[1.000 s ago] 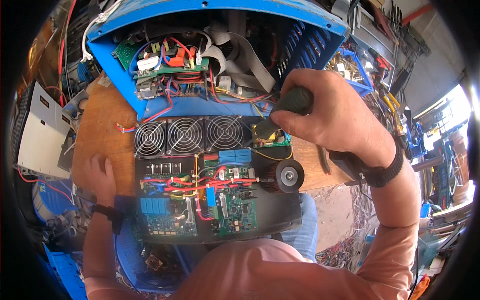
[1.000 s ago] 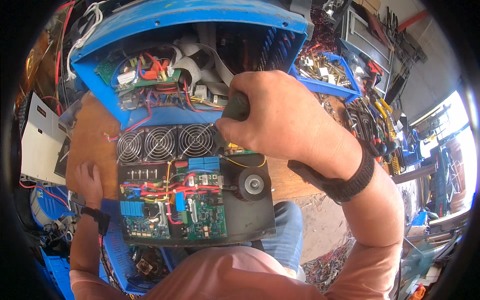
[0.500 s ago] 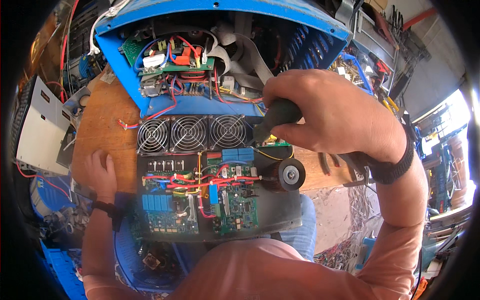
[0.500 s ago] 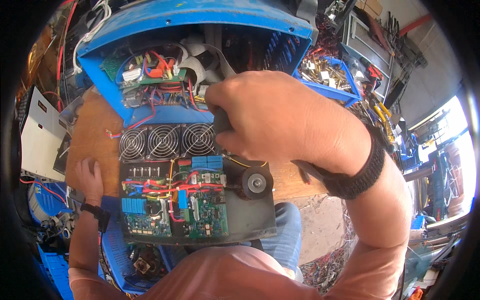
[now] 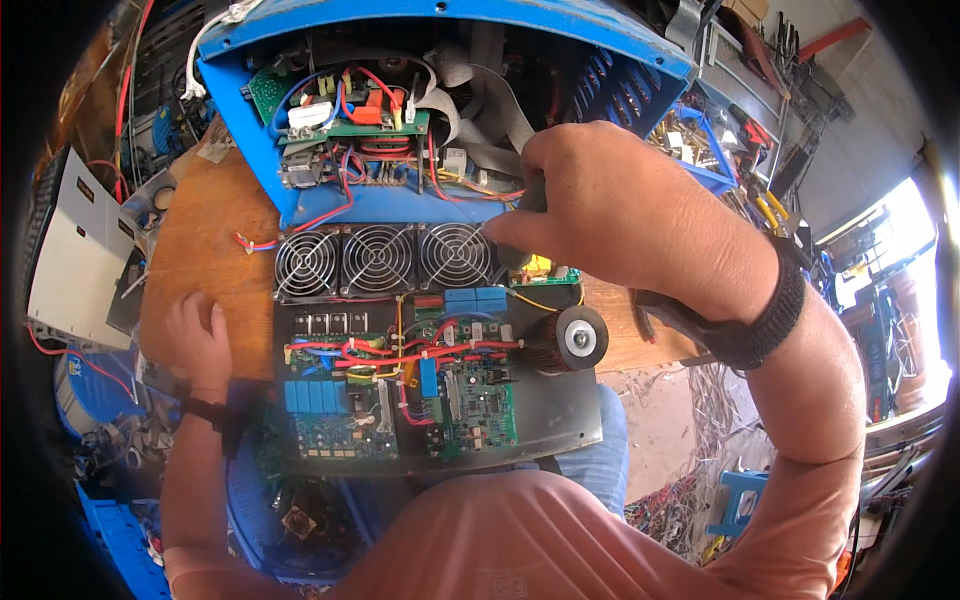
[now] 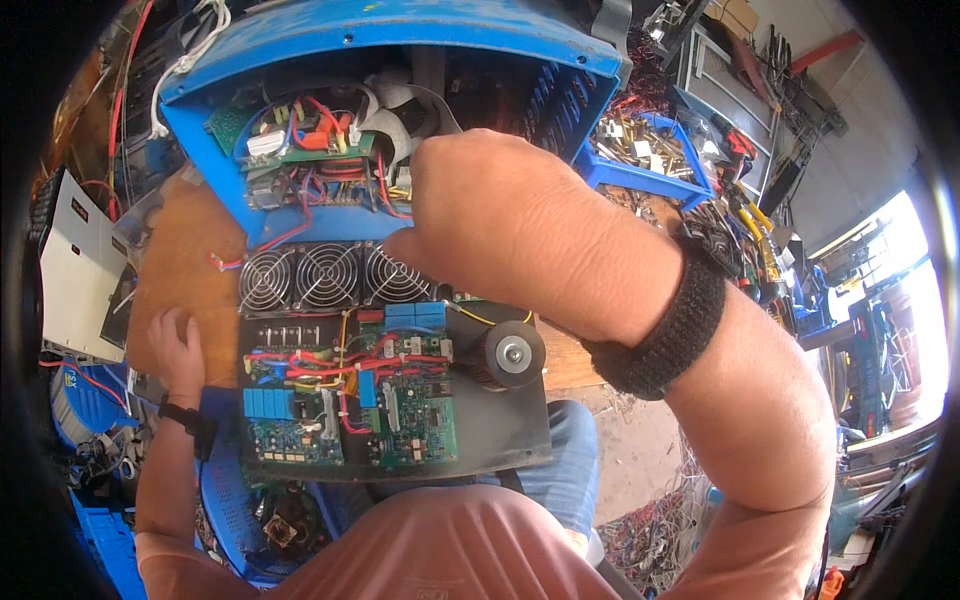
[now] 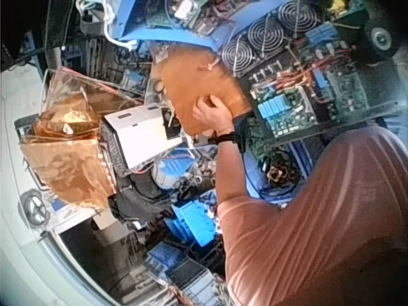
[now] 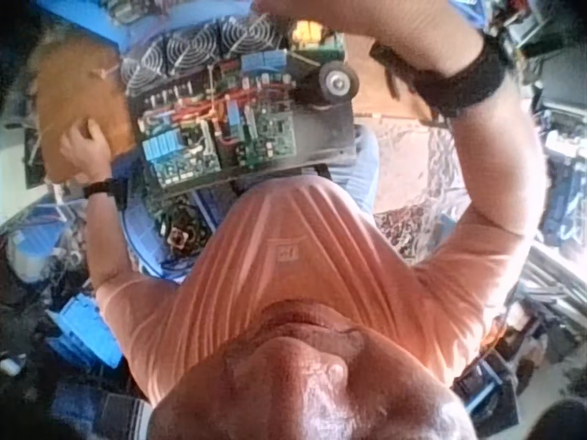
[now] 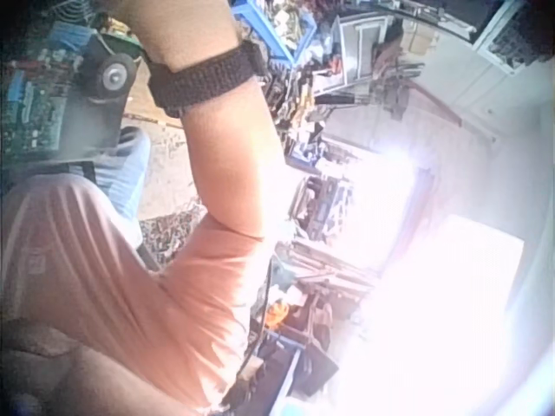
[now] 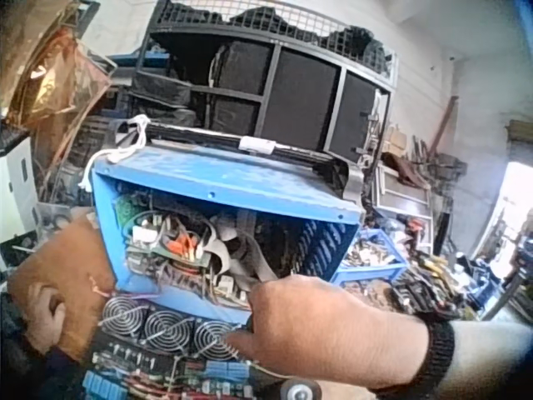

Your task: Repairing an electronic circuit board within a metal housing using hand tools.

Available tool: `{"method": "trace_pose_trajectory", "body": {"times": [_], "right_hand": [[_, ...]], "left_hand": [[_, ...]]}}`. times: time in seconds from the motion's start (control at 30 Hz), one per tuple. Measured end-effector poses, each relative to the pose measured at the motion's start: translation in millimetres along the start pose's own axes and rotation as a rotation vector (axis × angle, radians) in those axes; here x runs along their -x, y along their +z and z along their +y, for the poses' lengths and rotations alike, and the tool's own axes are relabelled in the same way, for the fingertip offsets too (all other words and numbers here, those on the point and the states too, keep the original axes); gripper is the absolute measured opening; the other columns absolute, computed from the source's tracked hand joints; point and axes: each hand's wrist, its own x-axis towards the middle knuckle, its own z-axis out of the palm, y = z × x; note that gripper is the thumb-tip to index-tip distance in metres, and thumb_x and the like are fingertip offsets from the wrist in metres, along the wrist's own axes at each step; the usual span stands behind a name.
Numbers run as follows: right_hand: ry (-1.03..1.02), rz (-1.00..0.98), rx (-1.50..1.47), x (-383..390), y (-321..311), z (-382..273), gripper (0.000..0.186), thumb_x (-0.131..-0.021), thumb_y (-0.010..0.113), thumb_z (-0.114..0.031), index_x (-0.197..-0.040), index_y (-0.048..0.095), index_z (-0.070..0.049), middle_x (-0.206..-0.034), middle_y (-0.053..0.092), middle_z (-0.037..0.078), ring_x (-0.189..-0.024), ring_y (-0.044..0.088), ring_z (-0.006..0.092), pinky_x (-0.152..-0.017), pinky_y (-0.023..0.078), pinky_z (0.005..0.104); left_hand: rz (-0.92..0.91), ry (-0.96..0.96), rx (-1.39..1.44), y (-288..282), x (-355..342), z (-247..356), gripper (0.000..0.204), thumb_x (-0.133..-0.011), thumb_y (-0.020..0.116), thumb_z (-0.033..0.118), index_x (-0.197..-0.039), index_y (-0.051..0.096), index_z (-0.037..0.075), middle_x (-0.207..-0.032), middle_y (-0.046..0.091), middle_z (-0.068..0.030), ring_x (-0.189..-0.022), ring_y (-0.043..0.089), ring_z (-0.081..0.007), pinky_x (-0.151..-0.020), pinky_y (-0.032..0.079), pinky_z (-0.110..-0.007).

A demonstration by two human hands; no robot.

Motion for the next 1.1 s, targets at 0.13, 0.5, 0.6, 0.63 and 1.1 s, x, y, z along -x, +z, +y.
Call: {"method": "trace_pose_trajectory", "body": {"times": [0.13,0.5,0.6,0.63,1.1], "right_hand": [[0.062,-0.036,-0.037,-3,0,2,0.04,-0.076,0.076,-0.03,-0.089,0.066,0.006,-0.077,0.066,0.024,-0.077,0.066,0.0404,-0.07,0.053,0.0442],[-0.382,-0.098,-0.025,-23,-4,12,0.03,-0.074,0.077,-0.02,-0.091,0.066,0.002,-0.074,0.066,0.021,-0.077,0.066,0.0392,-0.069,0.051,0.0435],[-0.367,-0.037,0.024,-19,-5,10,0.028,-0.076,0.075,-0.02,-0.09,0.065,0.002,-0.072,0.064,0.022,-0.074,0.064,0.0405,-0.067,0.05,0.0451],[-0.346,-0.049,0.043,-17,-6,11,0.028,-0.078,0.074,-0.021,-0.091,0.065,0.002,-0.072,0.064,0.022,-0.075,0.064,0.0407,-0.068,0.05,0.0453],[-0.251,-0.115,0.081,-19,-7,13,0.025,-0.081,0.064,-0.022,-0.09,0.067,0.001,-0.079,0.067,0.023,-0.081,0.066,0.0409,-0.074,0.053,0.0457]], "left_hand": [[-0.005,0.001,0.012,-1,1,1,0.032,-0.091,0.063,0.021,-0.116,0.059,0.002,-0.121,0.056,-0.0183,-0.116,0.049,-0.0378,-0.1,0.038,-0.047],[0.005,0.004,-0.004,3,2,-4,0.033,-0.092,0.062,0.021,-0.117,0.059,0.001,-0.123,0.056,-0.0199,-0.116,0.05,-0.0389,-0.101,0.038,-0.048],[0.027,0.056,-0.05,4,0,-7,0.033,-0.092,0.062,0.021,-0.117,0.059,0.0,-0.123,0.056,-0.0204,-0.117,0.049,-0.0397,-0.101,0.038,-0.048],[-0.006,0.027,-0.034,5,0,-8,0.034,-0.092,0.062,0.022,-0.118,0.059,0.001,-0.125,0.055,-0.0199,-0.118,0.049,-0.0392,-0.102,0.038,-0.048],[-0.026,0.004,-0.094,14,0,-18,0.036,-0.093,0.061,0.026,-0.121,0.058,0.003,-0.13,0.054,-0.0188,-0.123,0.047,-0.0388,-0.103,0.039,-0.047]]}}
